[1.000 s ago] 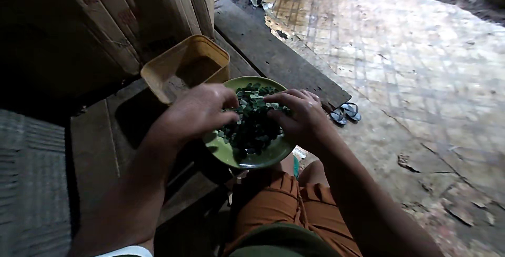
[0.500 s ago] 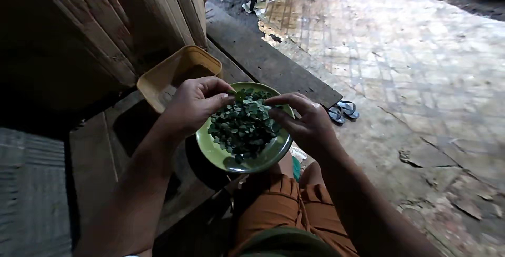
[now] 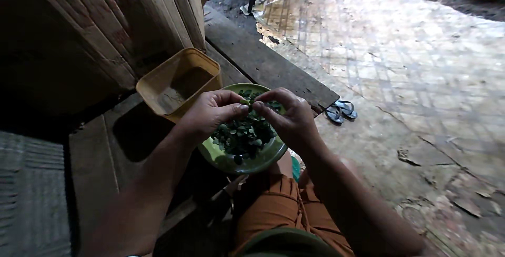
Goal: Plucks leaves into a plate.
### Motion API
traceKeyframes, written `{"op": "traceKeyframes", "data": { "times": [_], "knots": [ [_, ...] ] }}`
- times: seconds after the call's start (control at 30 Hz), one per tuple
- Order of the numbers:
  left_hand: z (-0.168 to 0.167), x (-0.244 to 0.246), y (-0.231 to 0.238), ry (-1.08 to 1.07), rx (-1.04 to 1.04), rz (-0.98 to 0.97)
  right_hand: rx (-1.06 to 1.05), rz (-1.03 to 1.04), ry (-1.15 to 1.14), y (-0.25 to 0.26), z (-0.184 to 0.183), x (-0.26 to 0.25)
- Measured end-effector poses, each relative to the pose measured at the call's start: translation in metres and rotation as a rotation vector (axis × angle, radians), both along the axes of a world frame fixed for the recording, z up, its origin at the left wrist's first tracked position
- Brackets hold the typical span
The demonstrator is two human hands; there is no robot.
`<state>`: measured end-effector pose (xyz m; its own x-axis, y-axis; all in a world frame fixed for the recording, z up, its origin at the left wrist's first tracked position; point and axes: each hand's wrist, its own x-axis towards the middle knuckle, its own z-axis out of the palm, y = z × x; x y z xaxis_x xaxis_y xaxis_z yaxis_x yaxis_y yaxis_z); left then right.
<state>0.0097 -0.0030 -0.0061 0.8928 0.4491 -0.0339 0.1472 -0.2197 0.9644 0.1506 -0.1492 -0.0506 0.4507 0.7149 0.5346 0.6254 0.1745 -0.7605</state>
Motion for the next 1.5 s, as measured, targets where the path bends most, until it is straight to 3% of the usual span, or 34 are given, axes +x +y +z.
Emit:
{"op": "traceKeyframes", "data": {
  "times": [0.13, 0.23, 0.37, 0.5, 0.6, 0.77, 1.13, 1.5],
  "knots": [
    [0.003, 0.0, 0.001, 0.019, 0.01, 0.06, 0.002, -0.043, 0.073, -0.003, -0.006, 0.008],
    [0.004, -0.001, 0.002, 0.047, 0.193, 0.116, 0.0, -0.089, 0.084, -0.005, -0.007, 0.011],
    [0.008, -0.004, -0.008, 0.046, 0.408, 0.088, 0.047, -0.224, -0.134, -0.001, -0.009, 0.007],
    [0.006, -0.001, -0.02, -0.041, 0.161, 0.026, 0.138, -0.323, -0.376, 0.008, -0.014, -0.003],
    [0.004, 0.002, -0.022, -0.06, -0.007, 0.087, 0.137, -0.313, -0.446, 0.008, -0.015, -0.005],
    [-0.006, 0.008, -0.022, -0.161, -0.042, 0.165, 0.133, -0.301, -0.496, 0.005, -0.015, -0.015],
    [-0.004, 0.009, -0.021, -0.153, -0.086, 0.215, 0.057, -0.112, -0.03, -0.005, -0.006, 0.006],
    [-0.003, 0.008, -0.021, -0.155, -0.139, 0.161, 0.002, -0.044, 0.014, 0.002, -0.002, 0.007]
  ]
}}
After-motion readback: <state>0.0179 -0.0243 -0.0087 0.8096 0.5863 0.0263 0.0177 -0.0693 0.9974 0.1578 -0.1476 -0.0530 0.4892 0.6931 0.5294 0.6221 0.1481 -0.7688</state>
